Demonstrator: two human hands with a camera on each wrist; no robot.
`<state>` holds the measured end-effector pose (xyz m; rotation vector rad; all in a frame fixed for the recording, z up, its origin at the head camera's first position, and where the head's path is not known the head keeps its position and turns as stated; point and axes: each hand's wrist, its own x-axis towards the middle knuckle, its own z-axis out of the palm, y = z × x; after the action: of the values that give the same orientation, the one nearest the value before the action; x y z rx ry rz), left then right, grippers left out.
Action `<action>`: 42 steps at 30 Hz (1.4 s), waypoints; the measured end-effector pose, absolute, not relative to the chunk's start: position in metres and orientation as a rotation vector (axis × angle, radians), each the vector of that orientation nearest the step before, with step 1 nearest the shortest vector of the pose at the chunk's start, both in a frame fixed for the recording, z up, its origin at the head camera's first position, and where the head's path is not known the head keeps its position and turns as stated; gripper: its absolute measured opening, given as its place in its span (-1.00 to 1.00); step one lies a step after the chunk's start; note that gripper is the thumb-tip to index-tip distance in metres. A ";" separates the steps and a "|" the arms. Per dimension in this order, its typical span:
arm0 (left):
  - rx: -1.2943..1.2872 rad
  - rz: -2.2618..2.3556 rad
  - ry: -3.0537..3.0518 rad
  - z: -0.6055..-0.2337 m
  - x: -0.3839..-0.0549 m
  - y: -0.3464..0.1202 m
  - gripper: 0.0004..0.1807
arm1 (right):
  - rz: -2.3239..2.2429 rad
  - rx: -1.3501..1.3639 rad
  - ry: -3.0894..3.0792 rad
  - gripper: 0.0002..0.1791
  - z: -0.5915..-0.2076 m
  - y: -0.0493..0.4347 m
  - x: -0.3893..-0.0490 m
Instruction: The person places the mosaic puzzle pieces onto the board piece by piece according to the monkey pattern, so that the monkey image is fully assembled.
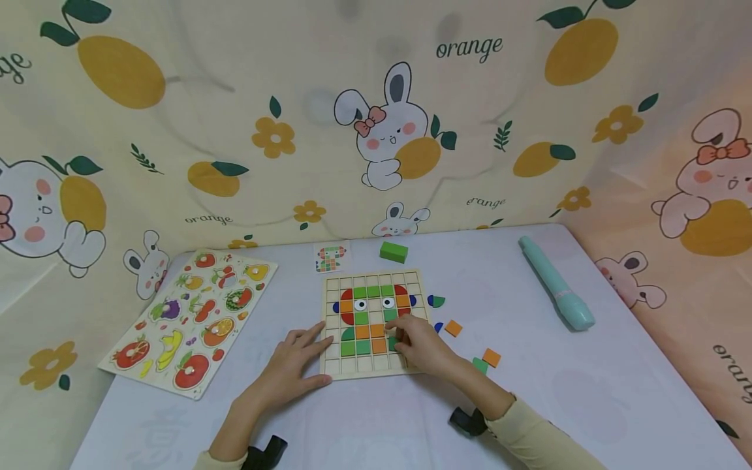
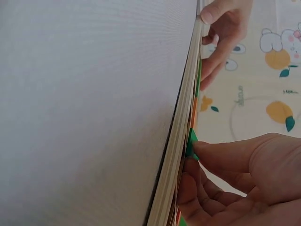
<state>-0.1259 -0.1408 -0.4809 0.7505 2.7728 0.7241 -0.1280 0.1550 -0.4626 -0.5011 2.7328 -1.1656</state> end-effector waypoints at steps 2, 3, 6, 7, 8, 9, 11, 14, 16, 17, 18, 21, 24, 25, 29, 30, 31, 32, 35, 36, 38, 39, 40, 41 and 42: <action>0.748 0.720 2.774 -0.481 -0.126 -0.141 -0.21 | -1.170 -0.478 2.734 -0.77 -0.462 0.155 -0.128; 0.748 0.719 2.776 -0.481 -0.126 -0.140 -0.21 | -1.168 -0.471 2.736 -0.80 -0.462 0.154 -0.128; 0.751 0.720 2.778 -0.481 -0.126 -0.140 -0.21 | -1.141 -0.476 2.754 -0.85 -0.462 0.154 -0.127; 0.753 0.722 2.778 -0.481 -0.126 -0.140 -0.22 | -1.135 -0.476 2.758 -0.86 -0.462 0.154 -0.127; 0.753 0.724 2.778 -0.481 -0.126 -0.140 -0.22 | -1.132 -0.480 2.762 -0.86 -0.462 0.154 -0.127; 0.754 0.724 2.779 -0.481 -0.125 -0.140 -0.22 | -1.129 -0.485 2.765 -0.86 -0.461 0.154 -0.127; 0.755 0.722 2.780 -0.481 -0.126 -0.140 -0.22 | -1.130 -0.479 2.765 -0.86 -0.461 0.154 -0.127; 0.755 0.718 2.782 -0.481 -0.126 -0.140 -0.22 | -1.166 -0.455 2.748 -0.83 -0.461 0.156 -0.127; 0.756 0.718 2.782 -0.482 -0.126 -0.140 -0.21 | -1.217 -0.417 2.732 -0.80 -0.460 0.160 -0.127; 0.756 0.717 2.782 -0.482 -0.126 -0.140 -0.21 | -1.245 -0.398 2.724 -0.78 -0.460 0.164 -0.127; 0.759 0.720 2.783 -0.482 -0.126 -0.140 -0.22 | -1.274 -0.367 2.716 -0.76 -0.460 0.168 -0.127; 0.763 0.724 2.780 -0.482 -0.126 -0.141 -0.22 | -1.307 -0.283 2.726 -0.76 -0.458 0.186 -0.127; 0.774 0.722 2.779 -0.482 -0.126 -0.141 -0.22 | -1.253 -0.206 2.783 -0.79 -0.455 0.206 -0.125; 0.775 0.720 2.778 -0.482 -0.126 -0.141 -0.22 | -1.223 -0.189 2.806 -0.80 -0.454 0.213 -0.124; 0.786 0.707 2.786 -0.482 -0.127 -0.142 -0.22 | -1.111 -0.129 2.859 -0.89 -0.448 0.242 -0.120; 0.786 0.707 2.787 -0.482 -0.127 -0.142 -0.22 | -1.092 -0.117 2.855 -0.90 -0.447 0.249 -0.118; 0.787 0.708 2.786 -0.482 -0.126 -0.142 -0.22 | -1.074 -0.107 2.846 -0.91 -0.446 0.255 -0.116; 0.789 0.709 2.786 -0.482 -0.126 -0.142 -0.22 | -1.057 -0.099 2.836 -0.91 -0.445 0.261 -0.114; 0.786 0.713 2.779 -0.482 -0.126 -0.142 -0.22 | -1.031 -0.082 2.792 -0.88 -0.445 0.277 -0.107; 0.785 0.713 2.778 -0.482 -0.126 -0.142 -0.22 | -1.030 -0.083 2.782 -0.87 -0.446 0.281 -0.104; 0.780 0.716 2.775 -0.482 -0.126 -0.141 -0.22 | -1.042 -0.092 2.768 -0.85 -0.447 0.289 -0.100; 0.778 0.715 2.776 -0.482 -0.126 -0.141 -0.22 | -1.051 -0.099 2.766 -0.85 -0.448 0.291 -0.098; 0.775 0.716 2.777 -0.481 -0.126 -0.141 -0.22 | -1.064 -0.107 2.764 -0.84 -0.449 0.294 -0.096; 0.772 0.716 2.778 -0.481 -0.126 -0.141 -0.22 | -1.076 -0.117 2.765 -0.84 -0.449 0.295 -0.095; 0.771 0.719 2.781 -0.481 -0.126 -0.141 -0.22 | -1.087 -0.130 2.764 -0.83 -0.450 0.297 -0.094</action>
<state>-0.1258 -0.1406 -0.4808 0.7712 2.7810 0.7185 -0.0940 0.2971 -0.4496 -0.1301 2.7642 -1.0874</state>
